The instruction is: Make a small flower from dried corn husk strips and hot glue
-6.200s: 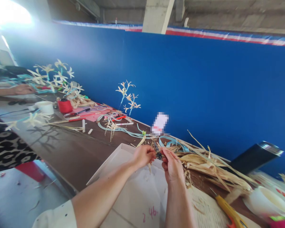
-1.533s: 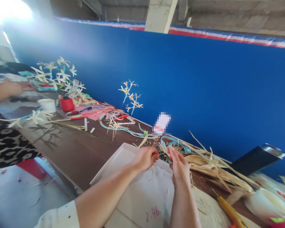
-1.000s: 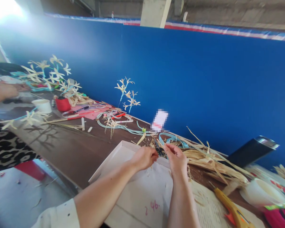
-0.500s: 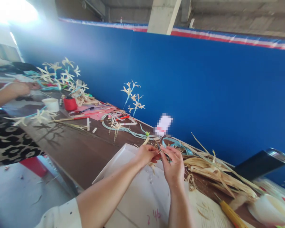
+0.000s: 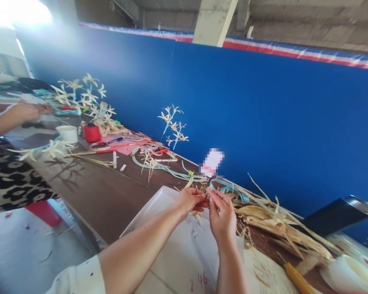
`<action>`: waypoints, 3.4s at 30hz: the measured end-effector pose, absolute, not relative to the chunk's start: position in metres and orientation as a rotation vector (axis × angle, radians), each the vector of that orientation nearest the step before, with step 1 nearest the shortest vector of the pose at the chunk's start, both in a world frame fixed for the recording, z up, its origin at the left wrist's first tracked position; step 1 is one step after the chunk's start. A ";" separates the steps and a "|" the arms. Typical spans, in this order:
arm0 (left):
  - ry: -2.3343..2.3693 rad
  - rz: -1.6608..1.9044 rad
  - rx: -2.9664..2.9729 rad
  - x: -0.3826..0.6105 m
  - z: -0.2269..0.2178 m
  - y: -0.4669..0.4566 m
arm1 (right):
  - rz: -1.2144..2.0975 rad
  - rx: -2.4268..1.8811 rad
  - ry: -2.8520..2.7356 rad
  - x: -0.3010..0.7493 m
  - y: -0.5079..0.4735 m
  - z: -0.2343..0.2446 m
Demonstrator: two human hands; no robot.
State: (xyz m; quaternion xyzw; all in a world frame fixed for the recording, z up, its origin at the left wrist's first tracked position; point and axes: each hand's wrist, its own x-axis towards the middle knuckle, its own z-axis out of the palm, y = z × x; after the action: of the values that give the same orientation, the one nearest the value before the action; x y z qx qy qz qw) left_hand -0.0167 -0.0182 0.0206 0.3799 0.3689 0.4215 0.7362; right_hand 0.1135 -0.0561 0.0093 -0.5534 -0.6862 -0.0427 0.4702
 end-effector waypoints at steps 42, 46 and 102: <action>0.863 1.058 1.428 -0.011 0.006 -0.022 | 0.862 -0.949 -0.706 0.117 -0.067 0.029; 0.886 1.061 1.420 -0.013 0.010 -0.023 | 0.892 -0.930 -0.715 0.116 -0.067 0.028; 0.404 0.946 0.934 -0.026 0.030 -0.023 | 0.938 -0.778 -0.274 0.142 -0.063 0.022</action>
State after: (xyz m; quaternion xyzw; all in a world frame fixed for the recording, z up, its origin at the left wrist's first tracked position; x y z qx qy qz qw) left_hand -0.0257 -0.0231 0.0301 0.4303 0.1860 0.4360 0.7682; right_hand 0.1421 -0.0632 0.0218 -0.3644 -0.1284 0.4391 0.8111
